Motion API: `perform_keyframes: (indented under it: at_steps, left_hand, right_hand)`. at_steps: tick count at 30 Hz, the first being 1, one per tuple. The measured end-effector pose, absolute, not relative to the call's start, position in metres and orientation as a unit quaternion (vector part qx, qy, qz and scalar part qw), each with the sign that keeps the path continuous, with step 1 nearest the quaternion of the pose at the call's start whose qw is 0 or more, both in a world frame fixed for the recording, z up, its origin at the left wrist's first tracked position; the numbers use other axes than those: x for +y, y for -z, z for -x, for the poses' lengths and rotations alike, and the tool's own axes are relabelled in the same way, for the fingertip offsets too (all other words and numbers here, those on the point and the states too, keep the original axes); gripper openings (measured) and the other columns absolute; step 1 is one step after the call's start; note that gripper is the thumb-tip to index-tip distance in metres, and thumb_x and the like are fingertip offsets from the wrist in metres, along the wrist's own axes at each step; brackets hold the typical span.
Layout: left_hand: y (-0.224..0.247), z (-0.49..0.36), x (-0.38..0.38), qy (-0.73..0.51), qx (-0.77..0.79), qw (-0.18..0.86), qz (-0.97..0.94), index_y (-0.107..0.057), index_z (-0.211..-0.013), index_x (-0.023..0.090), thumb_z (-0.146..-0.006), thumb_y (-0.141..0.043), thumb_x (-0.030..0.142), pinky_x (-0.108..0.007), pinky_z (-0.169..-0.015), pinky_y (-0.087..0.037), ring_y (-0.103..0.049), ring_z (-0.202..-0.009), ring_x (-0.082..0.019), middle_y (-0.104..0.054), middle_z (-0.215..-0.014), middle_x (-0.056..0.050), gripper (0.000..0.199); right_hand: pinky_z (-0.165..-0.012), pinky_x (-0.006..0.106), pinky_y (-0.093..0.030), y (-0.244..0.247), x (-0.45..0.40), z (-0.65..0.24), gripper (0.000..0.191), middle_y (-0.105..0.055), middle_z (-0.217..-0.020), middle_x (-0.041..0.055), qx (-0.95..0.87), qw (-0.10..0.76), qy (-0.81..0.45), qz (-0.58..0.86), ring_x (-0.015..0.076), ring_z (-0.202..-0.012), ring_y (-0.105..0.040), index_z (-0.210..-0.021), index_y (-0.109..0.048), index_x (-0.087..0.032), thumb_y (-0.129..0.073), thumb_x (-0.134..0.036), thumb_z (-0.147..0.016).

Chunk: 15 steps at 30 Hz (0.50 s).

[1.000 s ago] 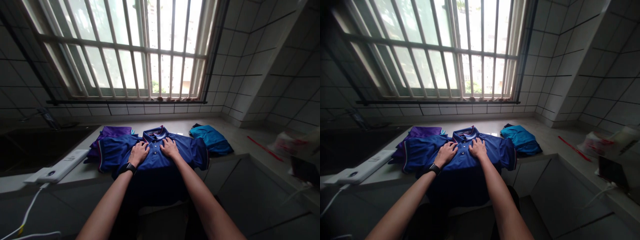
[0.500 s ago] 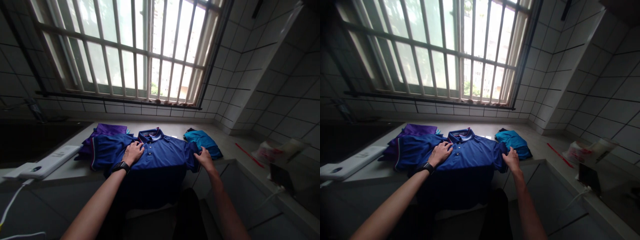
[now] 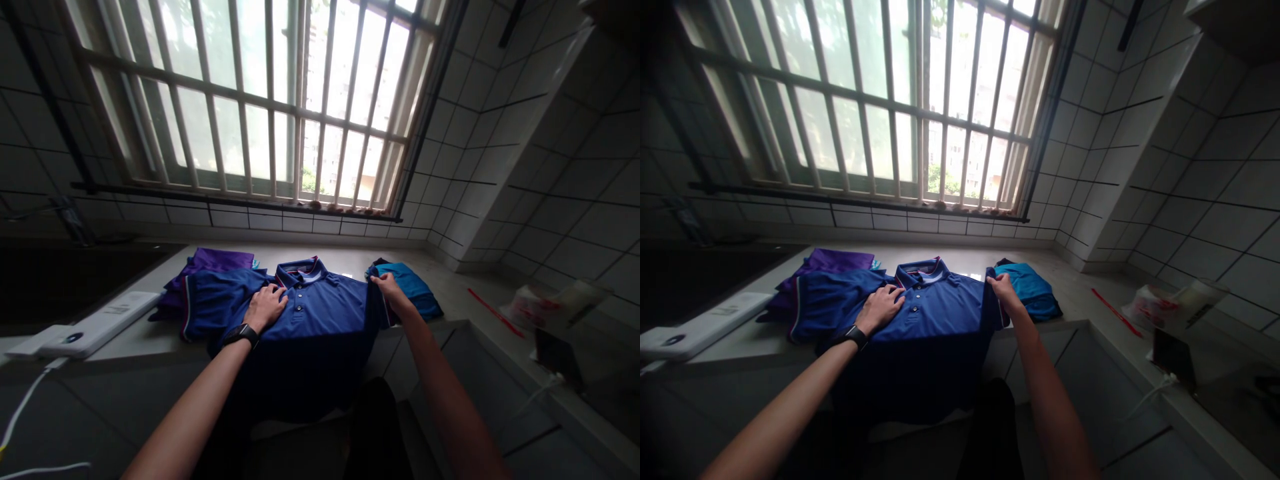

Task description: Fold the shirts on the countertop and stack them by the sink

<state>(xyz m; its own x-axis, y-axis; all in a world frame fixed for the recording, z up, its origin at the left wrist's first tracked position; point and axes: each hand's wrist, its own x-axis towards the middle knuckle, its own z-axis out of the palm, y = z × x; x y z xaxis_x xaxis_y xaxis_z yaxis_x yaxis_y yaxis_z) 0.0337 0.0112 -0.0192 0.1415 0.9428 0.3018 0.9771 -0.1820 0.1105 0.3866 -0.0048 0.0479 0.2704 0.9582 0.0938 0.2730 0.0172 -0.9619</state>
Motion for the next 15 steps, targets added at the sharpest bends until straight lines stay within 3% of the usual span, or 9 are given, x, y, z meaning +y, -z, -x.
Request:
perform_keyframes:
  at_steps: [6,10,15]
  left_hand:
    - [0.020,-0.034,0.013,0.162,-0.644,0.047,0.746,-0.069,-0.132,0.026,-0.100,-0.041,0.039,-0.041,-0.103,-0.046,-0.059,-0.122,-0.028,-0.064,-0.135,-0.012,0.044]
    - [0.019,-0.036,0.013,0.160,-0.648,0.039,0.744,-0.068,-0.133,0.025,-0.100,-0.041,0.039,-0.041,-0.103,-0.046,-0.059,-0.121,-0.029,-0.064,-0.136,-0.013,0.045]
    - [0.017,-0.036,0.012,0.144,-0.650,0.035,0.746,-0.066,-0.137,0.023,-0.101,-0.039,0.040,-0.041,-0.104,-0.046,-0.059,-0.122,-0.029,-0.062,-0.140,-0.014,0.048]
  right_hand:
    - [-0.076,0.032,-0.060,-0.074,-0.012,-0.365,0.020,-0.070,-0.103,0.0084,-0.552,0.504,-0.414,0.520,0.0210,-0.093,-0.073,-0.108,-0.055,-0.022,-0.044,-0.037,-0.099]
    - [-0.075,0.029,-0.057,-0.052,-0.021,-0.371,0.020,-0.071,-0.106,0.0094,-0.636,0.332,-0.311,0.624,0.0192,-0.087,-0.071,-0.111,-0.062,-0.018,-0.054,-0.028,-0.095]
    - [-0.094,0.032,-0.052,-0.019,-0.020,-0.357,0.040,-0.068,-0.121,0.0162,-0.677,0.168,-0.087,0.711,0.0262,-0.112,-0.067,-0.123,-0.065,-0.015,-0.070,-0.039,-0.090]
